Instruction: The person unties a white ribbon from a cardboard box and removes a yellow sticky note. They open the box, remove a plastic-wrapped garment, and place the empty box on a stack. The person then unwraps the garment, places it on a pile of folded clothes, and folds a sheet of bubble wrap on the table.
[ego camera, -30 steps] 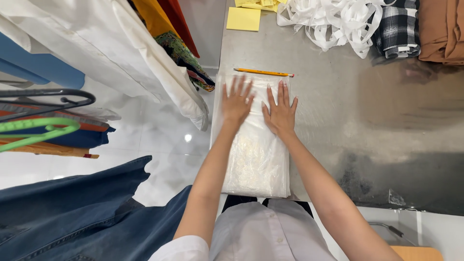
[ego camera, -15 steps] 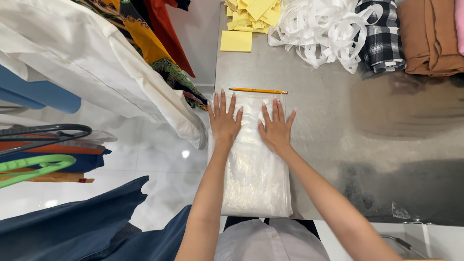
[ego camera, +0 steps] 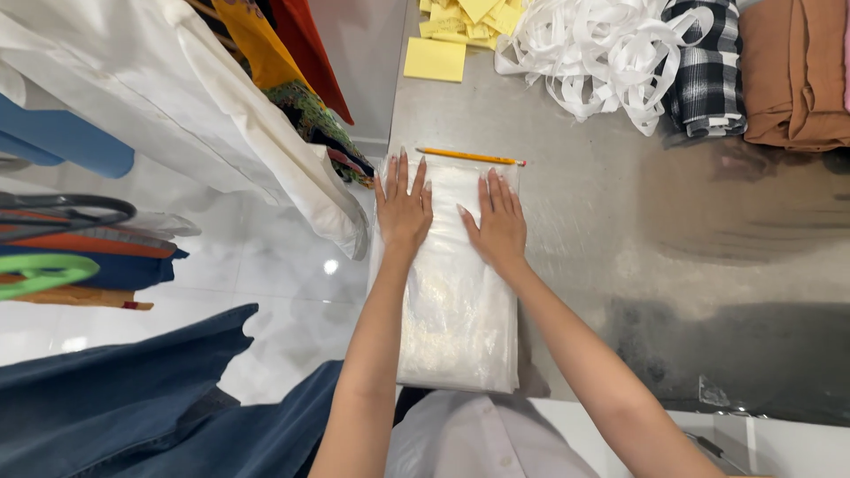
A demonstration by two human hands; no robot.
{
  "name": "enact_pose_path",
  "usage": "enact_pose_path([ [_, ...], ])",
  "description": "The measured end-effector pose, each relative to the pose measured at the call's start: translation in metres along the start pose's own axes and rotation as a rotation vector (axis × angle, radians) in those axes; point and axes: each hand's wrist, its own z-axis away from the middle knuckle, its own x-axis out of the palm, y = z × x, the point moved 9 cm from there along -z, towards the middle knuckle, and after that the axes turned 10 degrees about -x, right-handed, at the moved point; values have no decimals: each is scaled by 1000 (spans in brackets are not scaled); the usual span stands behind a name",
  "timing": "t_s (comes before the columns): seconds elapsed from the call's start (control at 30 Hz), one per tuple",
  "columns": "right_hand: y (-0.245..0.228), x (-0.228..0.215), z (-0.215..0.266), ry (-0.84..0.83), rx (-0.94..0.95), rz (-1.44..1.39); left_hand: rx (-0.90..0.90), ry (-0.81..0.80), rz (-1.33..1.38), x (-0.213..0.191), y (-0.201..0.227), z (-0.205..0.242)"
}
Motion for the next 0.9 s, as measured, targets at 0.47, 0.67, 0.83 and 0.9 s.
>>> enact_pose_path([
  [0.47, -1, -1, 2, 55, -5, -22, 68, 407, 35, 23, -41, 92],
  [0.67, 2, 21, -2, 9, -44, -15, -35, 318, 52, 18, -59, 113],
  [0.83, -68, 57, 18, -70, -14, -55, -30, 322, 55, 34, -63, 103],
  [0.9, -136, 41, 49, 35, -161, -406, -6, 355, -8, 32, -62, 102],
])
